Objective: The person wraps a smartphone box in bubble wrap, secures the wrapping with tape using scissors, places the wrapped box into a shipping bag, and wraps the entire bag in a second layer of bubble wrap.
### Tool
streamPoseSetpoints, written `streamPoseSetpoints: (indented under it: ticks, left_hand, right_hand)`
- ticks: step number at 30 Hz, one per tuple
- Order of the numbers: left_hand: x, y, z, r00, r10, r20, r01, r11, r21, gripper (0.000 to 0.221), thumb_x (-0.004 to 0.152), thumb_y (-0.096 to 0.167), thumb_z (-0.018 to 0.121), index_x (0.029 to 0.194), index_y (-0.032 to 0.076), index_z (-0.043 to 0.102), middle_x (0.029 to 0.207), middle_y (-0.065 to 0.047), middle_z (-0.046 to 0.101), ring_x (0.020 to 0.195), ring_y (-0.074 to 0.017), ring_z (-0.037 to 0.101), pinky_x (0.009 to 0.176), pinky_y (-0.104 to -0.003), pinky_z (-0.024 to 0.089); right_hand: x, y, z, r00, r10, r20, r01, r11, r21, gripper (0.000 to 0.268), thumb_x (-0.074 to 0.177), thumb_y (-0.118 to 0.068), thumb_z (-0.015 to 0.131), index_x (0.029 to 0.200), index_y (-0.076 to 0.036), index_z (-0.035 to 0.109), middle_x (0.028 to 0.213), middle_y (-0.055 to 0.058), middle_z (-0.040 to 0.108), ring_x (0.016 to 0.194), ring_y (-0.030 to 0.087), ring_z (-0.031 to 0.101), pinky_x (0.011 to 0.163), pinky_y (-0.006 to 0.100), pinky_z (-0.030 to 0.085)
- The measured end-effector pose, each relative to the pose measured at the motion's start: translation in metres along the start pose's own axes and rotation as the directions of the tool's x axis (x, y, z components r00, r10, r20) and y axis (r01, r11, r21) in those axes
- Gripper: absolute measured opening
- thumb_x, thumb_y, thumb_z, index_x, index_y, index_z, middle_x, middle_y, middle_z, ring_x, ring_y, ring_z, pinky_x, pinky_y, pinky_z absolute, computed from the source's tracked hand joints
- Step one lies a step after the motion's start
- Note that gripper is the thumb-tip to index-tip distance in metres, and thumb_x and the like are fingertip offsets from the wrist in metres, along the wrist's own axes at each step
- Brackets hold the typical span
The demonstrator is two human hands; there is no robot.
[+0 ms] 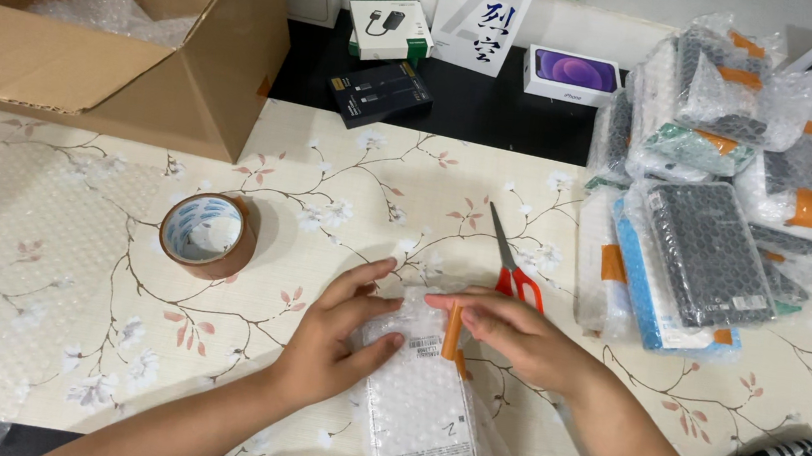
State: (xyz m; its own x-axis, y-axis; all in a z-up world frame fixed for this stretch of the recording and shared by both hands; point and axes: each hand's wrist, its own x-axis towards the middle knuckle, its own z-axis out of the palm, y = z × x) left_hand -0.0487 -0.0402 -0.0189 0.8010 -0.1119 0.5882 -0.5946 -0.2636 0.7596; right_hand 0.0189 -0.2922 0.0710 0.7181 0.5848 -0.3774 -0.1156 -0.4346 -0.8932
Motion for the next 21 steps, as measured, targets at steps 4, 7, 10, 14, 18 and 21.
streamPoseSetpoints:
  ticks: [4, 7, 10, 14, 18, 21]
  left_hand:
    - [0.003, -0.001, 0.000, 0.989, -0.138, 0.061, 0.144, 0.985, -0.093, 0.033, 0.092, 0.011, 0.077, 0.122, 0.005, 0.063, 0.140, -0.013, 0.065, 0.131, -0.0261, 0.066, 0.112, -0.038, 0.051]
    - [0.004, -0.001, -0.002, 0.981, -0.154, 0.119, 0.164, 0.983, -0.084, 0.046, 0.096, 0.011, 0.073, 0.139, 0.006, 0.057, 0.128, -0.009, 0.066, 0.122, -0.0222, 0.066, 0.107, -0.034, 0.051]
    - [0.002, 0.000, 0.000, 0.989, -0.039, 0.140, 0.049, 0.996, -0.068, 0.043, 0.101, 0.007, 0.066, 0.143, 0.003, 0.059, 0.127, -0.011, 0.060, 0.123, -0.0256, 0.063, 0.108, -0.035, 0.051]
    - [-0.004, 0.002, 0.005, 0.994, -0.010, 0.110, 0.019, 0.996, -0.083, 0.034, 0.102, 0.003, 0.063, 0.136, 0.001, 0.066, 0.131, -0.014, 0.059, 0.131, -0.0305, 0.062, 0.113, -0.039, 0.051]
    - [-0.005, 0.004, 0.007, 0.996, 0.037, 0.076, -0.032, 0.997, -0.066, 0.029, 0.102, 0.001, 0.061, 0.129, -0.003, 0.069, 0.130, -0.016, 0.060, 0.126, -0.0316, 0.065, 0.106, -0.038, 0.056]
    - [-0.005, 0.004, 0.008, 0.997, 0.040, 0.072, -0.036, 0.998, -0.053, 0.030, 0.102, 0.001, 0.062, 0.131, 0.000, 0.069, 0.130, -0.017, 0.062, 0.128, -0.0325, 0.064, 0.109, -0.040, 0.055]
  right_hand:
    - [0.005, 0.003, -0.003, 0.964, -0.202, 0.174, 0.230, 0.960, -0.161, 0.050, 0.105, -0.033, 0.050, 0.150, -0.014, 0.062, 0.115, 0.000, 0.060, 0.113, 0.013, 0.060, 0.097, 0.027, 0.049]
    - [0.005, 0.001, -0.003, 0.933, -0.267, 0.240, 0.329, 0.902, -0.279, 0.053, 0.106, -0.035, 0.047, 0.154, -0.013, 0.057, 0.106, 0.000, 0.056, 0.102, 0.013, 0.059, 0.092, 0.026, 0.047]
    - [0.000, -0.001, -0.005, 0.936, -0.205, 0.285, 0.300, 0.889, -0.347, 0.062, 0.104, -0.046, 0.043, 0.158, -0.017, 0.051, 0.109, -0.001, 0.055, 0.111, 0.014, 0.056, 0.100, 0.027, 0.041]
    - [-0.009, -0.009, -0.009, 0.934, -0.080, 0.348, 0.206, 0.917, -0.343, 0.078, 0.098, -0.062, 0.038, 0.163, -0.020, 0.043, 0.128, -0.001, 0.056, 0.128, 0.012, 0.054, 0.108, 0.027, 0.037]
    - [0.002, 0.008, -0.019, 0.971, -0.119, 0.207, 0.179, 0.936, -0.303, 0.054, 0.100, -0.047, 0.050, 0.145, -0.023, 0.067, 0.140, 0.001, 0.067, 0.138, 0.016, 0.057, 0.115, 0.033, 0.041]
    - [0.009, 0.007, -0.014, 0.928, -0.374, -0.006, 0.365, 0.909, -0.203, 0.035, 0.103, -0.026, 0.058, 0.129, -0.010, 0.074, 0.117, 0.002, 0.075, 0.109, 0.014, 0.068, 0.091, 0.028, 0.053]
